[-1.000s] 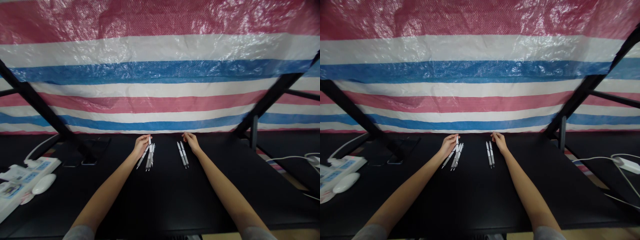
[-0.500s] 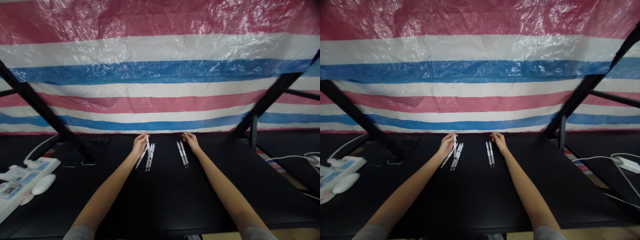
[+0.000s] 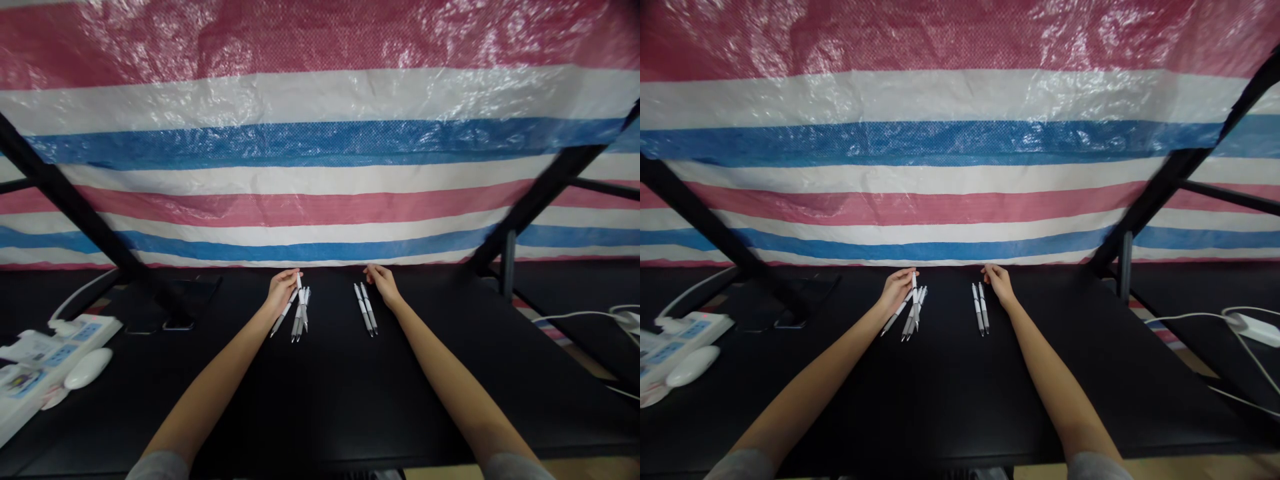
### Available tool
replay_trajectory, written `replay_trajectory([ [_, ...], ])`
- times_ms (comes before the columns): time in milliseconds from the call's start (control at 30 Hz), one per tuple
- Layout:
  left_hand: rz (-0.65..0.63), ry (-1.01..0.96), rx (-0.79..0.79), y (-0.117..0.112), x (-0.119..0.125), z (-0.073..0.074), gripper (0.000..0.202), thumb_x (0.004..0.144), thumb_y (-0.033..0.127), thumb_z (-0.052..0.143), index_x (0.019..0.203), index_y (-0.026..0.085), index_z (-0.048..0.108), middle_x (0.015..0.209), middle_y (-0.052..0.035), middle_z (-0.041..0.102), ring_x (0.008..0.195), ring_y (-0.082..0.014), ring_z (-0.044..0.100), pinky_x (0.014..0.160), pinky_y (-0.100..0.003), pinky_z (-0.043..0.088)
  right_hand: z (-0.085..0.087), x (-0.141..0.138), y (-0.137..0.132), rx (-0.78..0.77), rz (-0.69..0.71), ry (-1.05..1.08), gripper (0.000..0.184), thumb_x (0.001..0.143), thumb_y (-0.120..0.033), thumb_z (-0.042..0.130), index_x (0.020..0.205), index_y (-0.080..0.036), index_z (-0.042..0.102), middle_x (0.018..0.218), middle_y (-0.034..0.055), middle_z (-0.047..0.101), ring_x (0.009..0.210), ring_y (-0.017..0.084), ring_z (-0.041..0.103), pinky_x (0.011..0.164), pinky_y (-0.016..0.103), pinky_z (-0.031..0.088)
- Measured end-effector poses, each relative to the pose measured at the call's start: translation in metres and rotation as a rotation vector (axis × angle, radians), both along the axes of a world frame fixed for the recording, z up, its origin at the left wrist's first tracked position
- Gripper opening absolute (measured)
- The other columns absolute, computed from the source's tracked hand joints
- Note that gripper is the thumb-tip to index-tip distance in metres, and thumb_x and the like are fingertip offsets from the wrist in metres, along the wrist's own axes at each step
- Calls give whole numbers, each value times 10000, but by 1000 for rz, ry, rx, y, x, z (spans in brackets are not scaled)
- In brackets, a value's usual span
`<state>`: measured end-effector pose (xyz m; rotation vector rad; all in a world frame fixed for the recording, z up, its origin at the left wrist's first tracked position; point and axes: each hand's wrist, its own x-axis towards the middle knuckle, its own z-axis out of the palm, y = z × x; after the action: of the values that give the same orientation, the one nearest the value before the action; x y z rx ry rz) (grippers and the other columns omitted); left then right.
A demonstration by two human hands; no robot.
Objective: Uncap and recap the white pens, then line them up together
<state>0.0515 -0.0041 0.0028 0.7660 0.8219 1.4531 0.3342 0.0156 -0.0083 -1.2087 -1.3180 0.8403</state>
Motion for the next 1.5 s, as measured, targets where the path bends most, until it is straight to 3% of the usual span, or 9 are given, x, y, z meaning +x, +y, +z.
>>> replay_trajectory([
  [200, -22, 159, 67, -4, 3, 0, 188, 618, 233, 737, 773, 136, 694, 728, -52, 677, 605, -119, 571, 618, -252, 422, 1, 0, 0, -4, 2, -14, 513, 690, -687, 527, 645, -180, 588, 489, -12, 491, 475, 120, 445, 514, 267, 375],
  [433, -137, 738, 381, -15, 15, 1, 181, 685, 252, 696, 853, 195, 728, 743, -57, 684, 697, -175, 583, 679, -279, 424, 1, 0, 0, -6, 6, -12, 518, 676, -695, 534, 634, -180, 581, 481, -15, 485, 471, 119, 439, 515, 269, 365],
  [567, -217, 995, 570, -20, 17, 2, 227, 712, 273, 680, 930, 223, 723, 889, -72, 698, 803, -204, 584, 769, -310, 407, 1, 0, -1, -3, 12, -1, 504, 685, -677, 542, 644, -177, 587, 487, -15, 490, 474, 117, 443, 513, 266, 366],
  [767, -343, 1101, 659, -23, 14, 3, 395, 609, 367, 769, 989, 284, 703, 1035, -57, 683, 960, -260, 563, 913, -377, 339, 1, 0, -1, 1, 9, -21, 503, 690, -677, 533, 637, -180, 586, 490, -13, 492, 477, 118, 445, 520, 267, 377],
  [933, -352, 1151, 664, -29, 17, 7, 416, 680, 434, 704, 1074, 305, 667, 1080, -66, 662, 992, -273, 534, 920, -397, 316, 1, 0, -1, -5, 11, -41, 511, 689, -692, 515, 646, -187, 581, 499, -9, 487, 489, 126, 442, 526, 270, 373],
  [1100, -427, 1250, 708, -42, 30, 7, 643, 627, 459, 729, 1228, 309, 561, 1242, -86, 566, 1109, -306, 460, 966, -424, 277, 1, 0, -1, -16, 12, -46, 530, 676, -713, 510, 650, -188, 575, 500, -6, 484, 489, 129, 437, 526, 273, 372],
  [1267, -394, 1371, 700, -39, 32, -2, 574, 689, 235, 643, 1250, 292, 537, 1294, -95, 517, 1173, -307, 428, 979, -448, 265, 3, -1, -2, -25, 16, -32, 516, 686, -694, 521, 646, -182, 581, 501, -9, 485, 488, 123, 439, 528, 269, 373],
  [1500, -145, 1457, 563, -9, 1, -10, 440, 689, 193, 606, 1125, 246, 619, 1206, -85, 554, 1099, -295, 460, 944, -436, 312, 1, -1, -2, 5, 24, -129, 495, 717, -663, 513, 633, -181, 589, 508, -5, 508, 504, 132, 458, 547, 274, 374],
])
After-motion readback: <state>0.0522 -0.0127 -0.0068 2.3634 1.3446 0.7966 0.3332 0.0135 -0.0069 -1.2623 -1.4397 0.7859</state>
